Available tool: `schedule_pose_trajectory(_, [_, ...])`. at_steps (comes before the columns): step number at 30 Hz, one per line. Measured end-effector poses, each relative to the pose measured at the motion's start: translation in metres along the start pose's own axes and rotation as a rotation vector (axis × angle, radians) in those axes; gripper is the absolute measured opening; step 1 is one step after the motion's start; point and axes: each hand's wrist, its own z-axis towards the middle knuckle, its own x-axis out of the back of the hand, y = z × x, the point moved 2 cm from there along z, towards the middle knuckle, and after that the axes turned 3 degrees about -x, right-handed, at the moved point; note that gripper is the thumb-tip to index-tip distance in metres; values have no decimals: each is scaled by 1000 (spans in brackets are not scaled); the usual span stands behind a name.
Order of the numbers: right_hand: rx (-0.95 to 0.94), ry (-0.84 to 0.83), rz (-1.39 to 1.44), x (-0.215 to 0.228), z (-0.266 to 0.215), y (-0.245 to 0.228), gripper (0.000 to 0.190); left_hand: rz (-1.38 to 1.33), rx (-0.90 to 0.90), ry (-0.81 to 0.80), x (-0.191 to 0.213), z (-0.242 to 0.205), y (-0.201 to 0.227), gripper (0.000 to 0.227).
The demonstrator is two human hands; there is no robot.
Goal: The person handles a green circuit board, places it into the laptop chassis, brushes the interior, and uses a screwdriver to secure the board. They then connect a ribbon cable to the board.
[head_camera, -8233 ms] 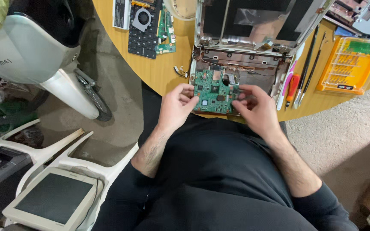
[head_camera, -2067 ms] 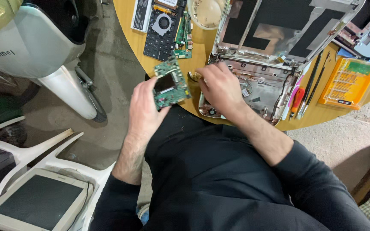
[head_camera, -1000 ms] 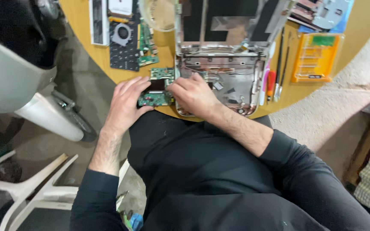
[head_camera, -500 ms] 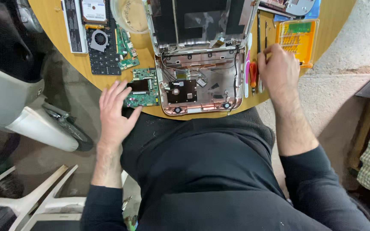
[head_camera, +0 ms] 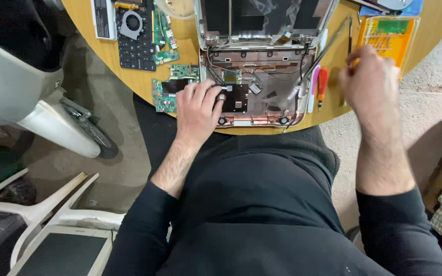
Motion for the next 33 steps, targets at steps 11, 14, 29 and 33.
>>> schedule_pose_trajectory(11, [-259,-135,425,-32,26,7,45,132,-104,-42,-4,16,-16,40])
schedule_pose_trajectory(14, [-388,-109,738,-19,27,-16,49,121,-112,-49,-4,15,-17,49])
schedule_pose_trajectory(29, [-172,100,1482,-20,-5,36,26,78,-305,139,-5,17,-15,18])
schedule_pose_trajectory(33, [-34,290,1403,-31,-24,62,17,-163,-203,95,1,19,-14,20])
